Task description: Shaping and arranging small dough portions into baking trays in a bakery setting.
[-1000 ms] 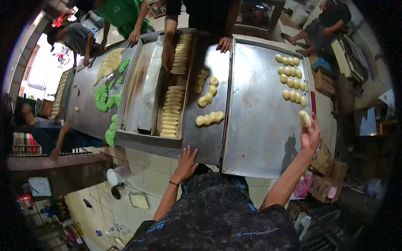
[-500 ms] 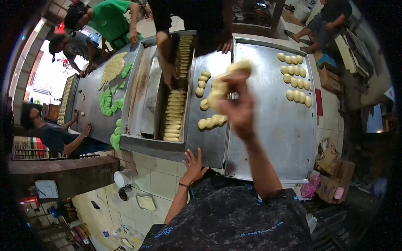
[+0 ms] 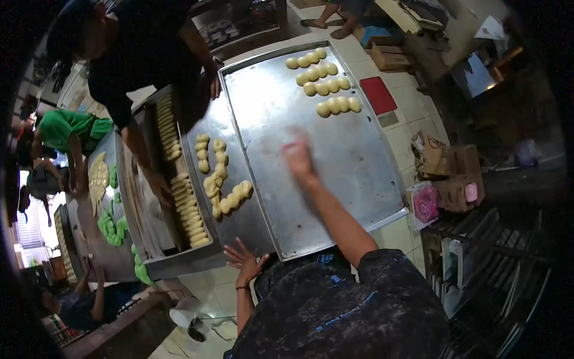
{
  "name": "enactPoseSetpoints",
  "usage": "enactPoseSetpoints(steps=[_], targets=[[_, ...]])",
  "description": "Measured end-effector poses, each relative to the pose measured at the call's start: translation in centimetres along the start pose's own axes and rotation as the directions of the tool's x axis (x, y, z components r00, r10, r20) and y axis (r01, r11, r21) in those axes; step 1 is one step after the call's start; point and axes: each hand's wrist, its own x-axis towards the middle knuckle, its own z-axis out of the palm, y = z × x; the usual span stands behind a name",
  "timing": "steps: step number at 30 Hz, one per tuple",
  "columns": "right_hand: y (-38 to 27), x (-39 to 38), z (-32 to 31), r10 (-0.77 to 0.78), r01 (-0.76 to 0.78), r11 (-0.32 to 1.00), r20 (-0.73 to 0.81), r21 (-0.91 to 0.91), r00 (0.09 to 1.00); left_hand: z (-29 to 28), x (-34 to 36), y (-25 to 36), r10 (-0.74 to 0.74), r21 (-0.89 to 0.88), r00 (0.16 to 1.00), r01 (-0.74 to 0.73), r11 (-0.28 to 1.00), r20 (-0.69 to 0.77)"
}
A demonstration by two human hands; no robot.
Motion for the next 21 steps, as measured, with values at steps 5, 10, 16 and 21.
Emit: enactPoseSetpoints(steps=[5, 10, 16, 21], targets=[[2.5, 11.9, -8.7, 0.510, -0.521, 0.832, -0.632, 0.190, 0.584, -1.0, 0.2, -0.1, -0.045, -0.065, 0.990, 0.055, 0.996, 0.136], [6.9, 15.5, -10.6, 0.308, -0.710, 0.468, -0.655, -0.527, 0.690, 0.3, 0.3, -1.3, -0.040, -0.049, 0.994, 0.045, 0.998, 0.106], [10.4, 15.8, -14.4, 0.524, -0.351, 0.808, -0.304, 0.472, 0.796, 1.7, 0.4, -2.2, -0.015, -0.107, 0.999, 0.019, 0.994, 0.040], [9.1, 14.7, -15.1, 0.619, -0.472, 0.747, -0.230, 0.467, 0.751, 1.9, 0.8, -2.2, 0.047, -0.134, 0.999, -0.046, 0.990, 0.008]])
